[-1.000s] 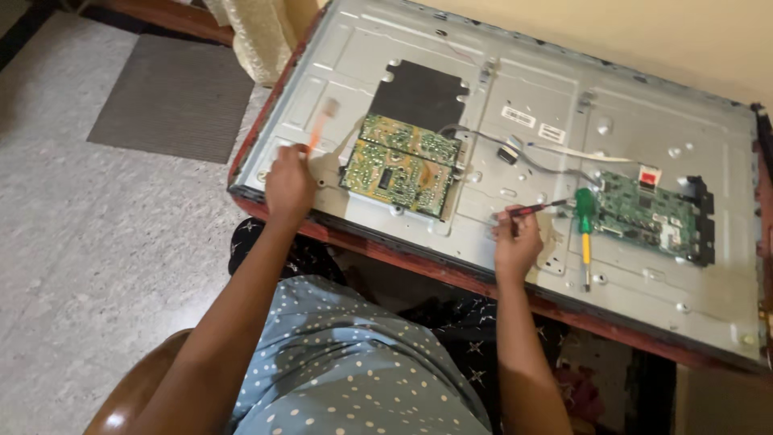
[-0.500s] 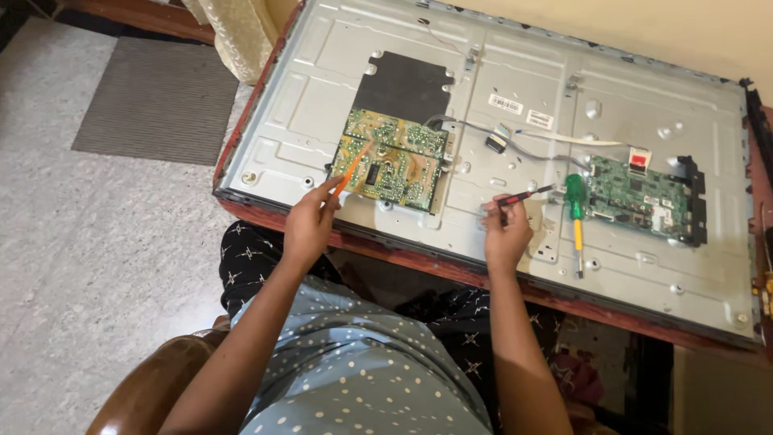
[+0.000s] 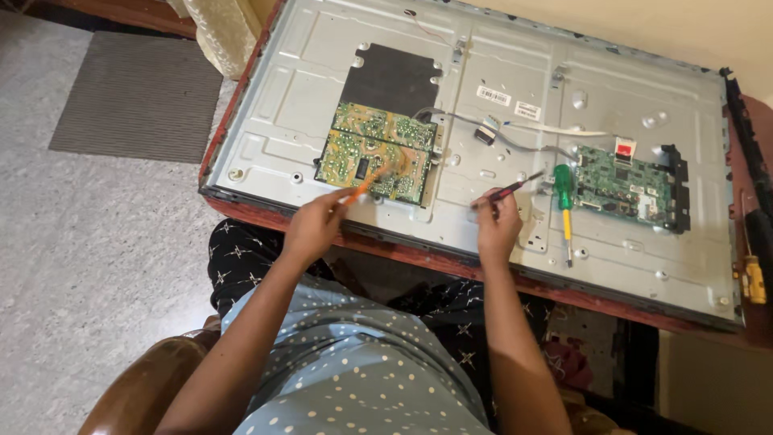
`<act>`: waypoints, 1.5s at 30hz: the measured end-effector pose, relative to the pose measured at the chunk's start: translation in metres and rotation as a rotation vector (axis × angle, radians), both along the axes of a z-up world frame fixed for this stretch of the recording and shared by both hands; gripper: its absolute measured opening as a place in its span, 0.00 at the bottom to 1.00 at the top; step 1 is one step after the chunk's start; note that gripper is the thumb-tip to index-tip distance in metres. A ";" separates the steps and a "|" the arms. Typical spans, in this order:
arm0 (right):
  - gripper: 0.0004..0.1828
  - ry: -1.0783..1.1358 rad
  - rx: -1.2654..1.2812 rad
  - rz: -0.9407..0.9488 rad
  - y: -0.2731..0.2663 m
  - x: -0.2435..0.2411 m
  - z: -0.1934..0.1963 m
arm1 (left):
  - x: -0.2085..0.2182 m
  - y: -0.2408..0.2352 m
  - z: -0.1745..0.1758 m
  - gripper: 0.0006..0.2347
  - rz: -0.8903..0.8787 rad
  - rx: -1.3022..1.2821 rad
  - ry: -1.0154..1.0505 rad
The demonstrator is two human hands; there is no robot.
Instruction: The person repeatedly brushes a circuit board with an orange brush and uses a multimeter probe to touch various points on the board. The person alternates between brushing and probing throughout the clip.
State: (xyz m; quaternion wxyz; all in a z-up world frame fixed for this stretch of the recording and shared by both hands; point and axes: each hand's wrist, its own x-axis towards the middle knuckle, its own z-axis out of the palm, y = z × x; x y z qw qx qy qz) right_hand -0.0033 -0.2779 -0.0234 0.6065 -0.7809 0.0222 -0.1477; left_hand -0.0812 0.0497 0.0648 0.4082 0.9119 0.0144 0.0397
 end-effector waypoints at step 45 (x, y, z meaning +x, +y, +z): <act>0.27 -0.340 -0.851 0.289 0.039 -0.112 0.044 | -0.011 0.028 -0.011 0.16 0.132 -0.343 0.042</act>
